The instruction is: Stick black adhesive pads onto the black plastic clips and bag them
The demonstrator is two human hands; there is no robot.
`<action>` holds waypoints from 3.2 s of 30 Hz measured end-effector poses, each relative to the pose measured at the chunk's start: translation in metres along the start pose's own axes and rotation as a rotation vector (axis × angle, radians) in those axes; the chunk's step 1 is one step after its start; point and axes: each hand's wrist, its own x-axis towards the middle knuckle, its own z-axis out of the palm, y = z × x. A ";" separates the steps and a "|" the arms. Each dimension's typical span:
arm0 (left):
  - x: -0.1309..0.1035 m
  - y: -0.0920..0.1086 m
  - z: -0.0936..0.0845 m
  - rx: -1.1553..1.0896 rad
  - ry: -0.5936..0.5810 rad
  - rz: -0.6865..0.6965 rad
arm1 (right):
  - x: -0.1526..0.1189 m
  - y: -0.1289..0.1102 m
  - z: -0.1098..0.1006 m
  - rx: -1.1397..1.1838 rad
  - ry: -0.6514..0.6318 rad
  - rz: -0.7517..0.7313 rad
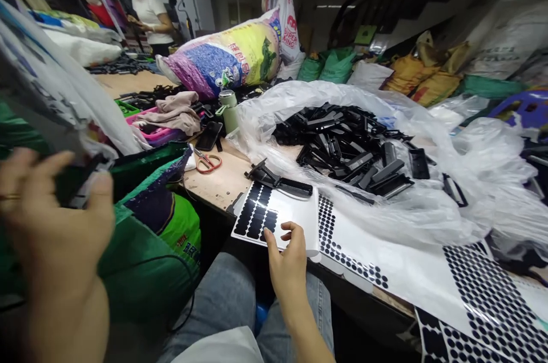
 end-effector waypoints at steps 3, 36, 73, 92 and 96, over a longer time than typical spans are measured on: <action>-0.034 0.031 0.072 -0.158 -0.275 0.260 | -0.003 0.011 -0.012 -0.008 -0.009 0.008; -0.106 0.100 0.138 -0.988 -1.565 -0.947 | 0.043 0.004 -0.046 -0.030 -0.168 -0.060; -0.095 -0.010 0.127 -0.717 -1.152 -1.062 | 0.092 0.045 0.058 -0.368 -0.064 0.006; -0.093 -0.015 0.124 -0.755 -1.138 -1.083 | 0.073 0.035 0.044 0.260 -0.285 0.220; -0.092 -0.017 0.121 -0.770 -1.172 -1.080 | 0.066 0.022 0.042 0.311 -0.409 0.169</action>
